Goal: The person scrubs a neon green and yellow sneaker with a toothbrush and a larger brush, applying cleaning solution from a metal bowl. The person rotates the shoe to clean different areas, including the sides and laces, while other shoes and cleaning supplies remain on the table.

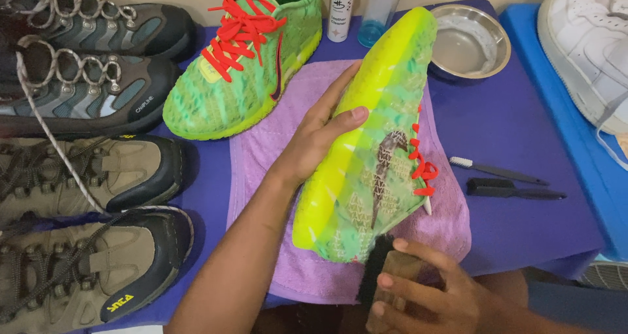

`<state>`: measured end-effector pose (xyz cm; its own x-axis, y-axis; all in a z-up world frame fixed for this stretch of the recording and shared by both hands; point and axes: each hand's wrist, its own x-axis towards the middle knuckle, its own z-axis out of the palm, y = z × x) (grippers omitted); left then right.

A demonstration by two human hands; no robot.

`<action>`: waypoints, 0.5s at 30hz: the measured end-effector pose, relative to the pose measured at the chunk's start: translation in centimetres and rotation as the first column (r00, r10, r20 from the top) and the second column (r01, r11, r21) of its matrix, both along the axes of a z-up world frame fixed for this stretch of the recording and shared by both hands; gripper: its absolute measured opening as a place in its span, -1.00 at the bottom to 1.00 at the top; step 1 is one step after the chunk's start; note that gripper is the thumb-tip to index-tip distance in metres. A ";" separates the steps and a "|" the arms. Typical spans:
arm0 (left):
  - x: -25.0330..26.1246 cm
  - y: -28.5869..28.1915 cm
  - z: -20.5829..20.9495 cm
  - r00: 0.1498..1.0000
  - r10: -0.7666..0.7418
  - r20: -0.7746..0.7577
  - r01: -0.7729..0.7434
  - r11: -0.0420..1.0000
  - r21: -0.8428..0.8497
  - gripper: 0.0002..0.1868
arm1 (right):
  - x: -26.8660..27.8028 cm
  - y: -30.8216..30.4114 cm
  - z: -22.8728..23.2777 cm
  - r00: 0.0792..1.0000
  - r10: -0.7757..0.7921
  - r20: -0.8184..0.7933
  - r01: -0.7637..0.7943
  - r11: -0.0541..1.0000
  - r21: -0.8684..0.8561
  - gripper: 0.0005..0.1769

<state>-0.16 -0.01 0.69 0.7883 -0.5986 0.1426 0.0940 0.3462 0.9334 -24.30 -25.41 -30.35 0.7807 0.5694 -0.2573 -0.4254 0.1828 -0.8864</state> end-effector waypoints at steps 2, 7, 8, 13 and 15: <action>-0.1 0.1 0.0 1.000 0.005 0.002 -0.005 1.000 0.009 -0.14 | 9.2 6.7 6.3 0.746 -0.121 0.655 0.391 0.875 -0.284 -0.49; 0.0 0.0 -0.1 1.000 0.010 -0.017 -0.010 1.000 0.000 -0.12 | 4.9 4.1 30.7 -0.128 0.365 0.922 0.843 0.529 -0.092 -0.48; 0.0 0.0 -0.1 1.000 0.010 -0.024 -0.010 1.000 -0.001 -0.12 | 4.6 4.6 30.8 -0.135 0.418 0.898 0.767 0.618 -0.172 -0.57; 0.2 -0.1 -0.3 1.000 0.011 0.002 -0.011 1.000 0.014 -0.12 | 4.7 5.8 32.3 -0.144 0.525 0.839 0.572 0.736 -0.362 -0.70; 0.0 0.1 -0.2 1.000 0.018 -0.004 -0.018 0.999 0.030 -0.12 | 6.6 5.5 33.2 -0.104 0.482 0.870 0.666 0.683 -0.299 -0.63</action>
